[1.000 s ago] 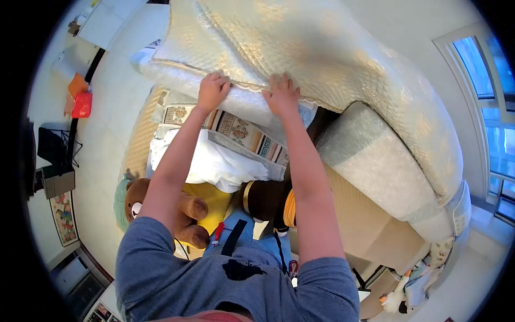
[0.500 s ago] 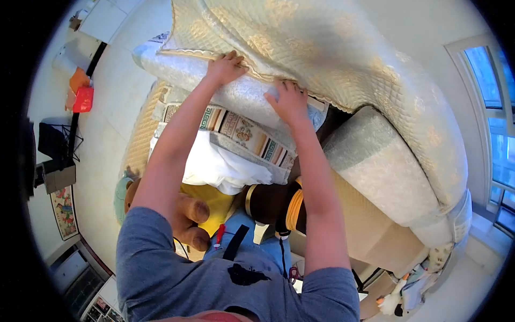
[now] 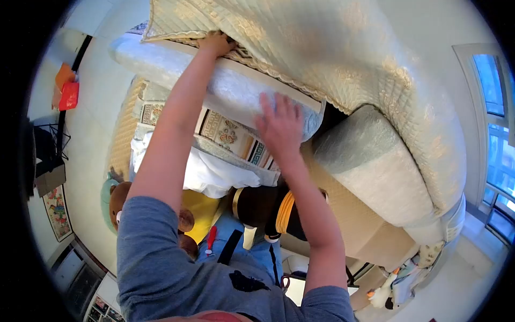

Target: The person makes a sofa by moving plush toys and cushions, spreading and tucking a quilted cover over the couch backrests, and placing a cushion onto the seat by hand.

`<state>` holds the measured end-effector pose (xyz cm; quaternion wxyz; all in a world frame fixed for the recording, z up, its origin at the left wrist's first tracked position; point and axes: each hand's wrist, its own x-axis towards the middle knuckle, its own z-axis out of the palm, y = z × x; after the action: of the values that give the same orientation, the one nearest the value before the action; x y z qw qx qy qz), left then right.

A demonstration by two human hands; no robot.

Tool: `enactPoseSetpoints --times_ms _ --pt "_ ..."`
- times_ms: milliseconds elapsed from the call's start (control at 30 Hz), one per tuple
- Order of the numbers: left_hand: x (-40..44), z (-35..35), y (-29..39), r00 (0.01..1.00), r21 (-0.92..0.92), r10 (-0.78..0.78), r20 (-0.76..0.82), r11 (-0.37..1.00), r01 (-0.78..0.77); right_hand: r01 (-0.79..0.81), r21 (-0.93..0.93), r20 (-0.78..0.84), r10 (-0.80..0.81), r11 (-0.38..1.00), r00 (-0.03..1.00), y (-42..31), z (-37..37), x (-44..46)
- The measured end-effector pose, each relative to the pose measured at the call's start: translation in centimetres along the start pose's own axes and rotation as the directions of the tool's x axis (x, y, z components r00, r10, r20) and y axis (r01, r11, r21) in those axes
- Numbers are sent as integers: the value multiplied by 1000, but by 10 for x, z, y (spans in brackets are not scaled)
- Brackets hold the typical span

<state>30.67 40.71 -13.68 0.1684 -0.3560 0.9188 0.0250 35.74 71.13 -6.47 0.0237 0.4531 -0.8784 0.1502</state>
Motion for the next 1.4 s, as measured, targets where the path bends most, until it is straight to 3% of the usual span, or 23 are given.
enactPoseSetpoints --times_ms 100,200,300,367,400,433,500,533,633,733,800,833,867,900,967,1000,1033,1100,1133,1200,1300,1367,1400 --pt "19 16 -4 998 21 59 -37 998 -58 -260 57 256 237 964 937 40 -1 29" --pt "61 38 -24 972 -8 232 43 973 -232 -280 222 354 190 934 916 101 29 53" --pt "48 22 -21 935 17 339 101 939 -342 -302 135 420 222 944 880 128 55 69" --pt "37 22 -13 944 125 48 -327 992 -7 -362 116 491 263 925 830 138 69 80" --pt "42 31 -16 750 154 109 -652 988 -9 -385 53 447 323 921 834 143 77 83" --pt "62 39 -20 755 158 115 -645 987 -15 -408 -9 400 378 913 835 148 86 84" --pt "103 51 -27 950 -45 204 -235 974 -221 -499 -59 418 475 865 774 170 112 86" --pt "92 46 -27 933 -188 226 -280 940 -284 -414 -138 379 434 900 817 218 162 83" --pt "55 20 -23 930 -152 336 -151 921 -357 -340 -161 354 376 927 856 233 163 79" --pt "-6 -6 -16 870 -315 392 -298 820 -477 -586 -34 346 560 810 753 173 100 89" --pt "-30 -17 -3 845 -409 392 -364 748 -523 -451 -176 229 482 875 845 160 90 97" --pt "-35 -13 4 791 -384 553 -261 693 -611 -450 -176 224 481 876 848 151 86 104" --pt "-37 -7 8 711 -373 688 -147 627 -684 -251 48 323 222 967 920 136 80 113" --pt "-32 7 9 718 -376 681 -148 633 -677 -47 287 361 -62 957 930 123 80 117" --pt "-11 26 14 695 -5 661 -283 724 -690 8 301 261 -90 954 961 102 92 123" --pt "-5 16 17 827 113 546 -138 838 -534 56 307 157 -109 950 982 100 103 124" --pt "8 18 15 818 249 466 -338 882 -400 63 308 156 -116 949 981 108 113 124" --pt "37 12 8 849 149 151 -506 985 -87 -173 -81 161 184 982 970 144 136 123" --pt "49 15 0 850 148 149 -505 985 -84 -170 -81 162 182 982 970 152 132 121" --pt "54 16 -14 992 -340 69 -110 935 -102 -352 100 395 288 931 873 167 118 108" --pt "0 -9 -21 991 -400 69 -112 910 -109 -367 278 363 257 888 896 176 89 79" --pt "-21 2 -51 670 -230 35 -742 925 -302 -362 528 325 212 768 922 194 85 50" --pt "-50 -11 -55 565 -245 -47 -824 928 -280 -449 657 342 291 606 894 195 73 36"
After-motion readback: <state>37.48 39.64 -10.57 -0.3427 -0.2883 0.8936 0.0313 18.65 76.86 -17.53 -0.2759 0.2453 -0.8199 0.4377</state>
